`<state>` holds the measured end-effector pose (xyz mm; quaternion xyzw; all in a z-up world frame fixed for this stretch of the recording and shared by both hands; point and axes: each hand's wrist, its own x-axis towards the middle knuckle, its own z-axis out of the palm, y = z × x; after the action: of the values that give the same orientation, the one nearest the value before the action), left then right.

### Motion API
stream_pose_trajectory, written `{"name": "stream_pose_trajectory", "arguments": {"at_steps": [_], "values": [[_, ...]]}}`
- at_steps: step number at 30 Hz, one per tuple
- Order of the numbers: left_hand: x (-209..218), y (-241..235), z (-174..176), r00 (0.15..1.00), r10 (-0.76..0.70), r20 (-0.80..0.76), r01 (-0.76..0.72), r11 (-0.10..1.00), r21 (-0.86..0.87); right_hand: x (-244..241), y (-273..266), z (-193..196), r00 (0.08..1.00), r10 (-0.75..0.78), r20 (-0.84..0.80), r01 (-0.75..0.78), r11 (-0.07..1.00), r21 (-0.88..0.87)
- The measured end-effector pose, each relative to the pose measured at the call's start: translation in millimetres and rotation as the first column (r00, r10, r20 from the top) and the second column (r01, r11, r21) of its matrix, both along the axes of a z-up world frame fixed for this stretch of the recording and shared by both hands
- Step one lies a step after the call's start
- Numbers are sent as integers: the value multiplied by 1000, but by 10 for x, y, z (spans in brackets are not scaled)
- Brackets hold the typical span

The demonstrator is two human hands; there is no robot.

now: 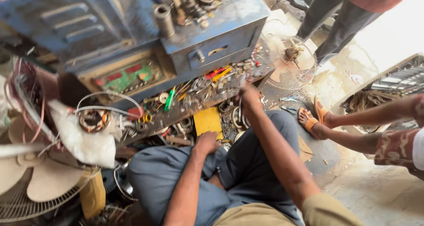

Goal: The person sits on the floor in a cluttered workshop and manipulates small electronic components and wires. They use a screwdriver to adjust parts on a blue machine and handle various small metal pieces and wires with their hands.

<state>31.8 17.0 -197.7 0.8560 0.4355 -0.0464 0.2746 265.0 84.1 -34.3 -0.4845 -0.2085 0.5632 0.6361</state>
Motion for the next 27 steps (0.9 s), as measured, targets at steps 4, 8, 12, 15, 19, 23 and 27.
{"name": "stream_pose_trajectory", "arguments": {"at_steps": [4,8,12,15,19,23,27], "values": [[-160,-119,-84,996,-64,-59,69,995,77,-99,-26,-273,970,167,-176,-168,986,10],[-175,-55,201,998,13,-66,-14,1000,-23,-245,76,16,949,115,-295,-164,975,-148],[-186,-143,406,984,54,-172,-77,988,-130,-323,-70,-7,955,196,-221,-188,980,60],[-172,-151,441,985,73,-156,-95,986,-135,-317,-30,-46,990,135,-39,-131,986,99],[-124,-129,355,984,1,-177,-19,995,-100,-324,76,-42,901,152,-406,-189,981,-51],[-143,-148,270,978,76,-195,-108,981,-159,-297,-21,19,969,144,-201,-180,968,-172],[-91,-141,232,980,89,-181,-117,981,-153,-368,-155,229,984,145,106,-169,946,275]]}}
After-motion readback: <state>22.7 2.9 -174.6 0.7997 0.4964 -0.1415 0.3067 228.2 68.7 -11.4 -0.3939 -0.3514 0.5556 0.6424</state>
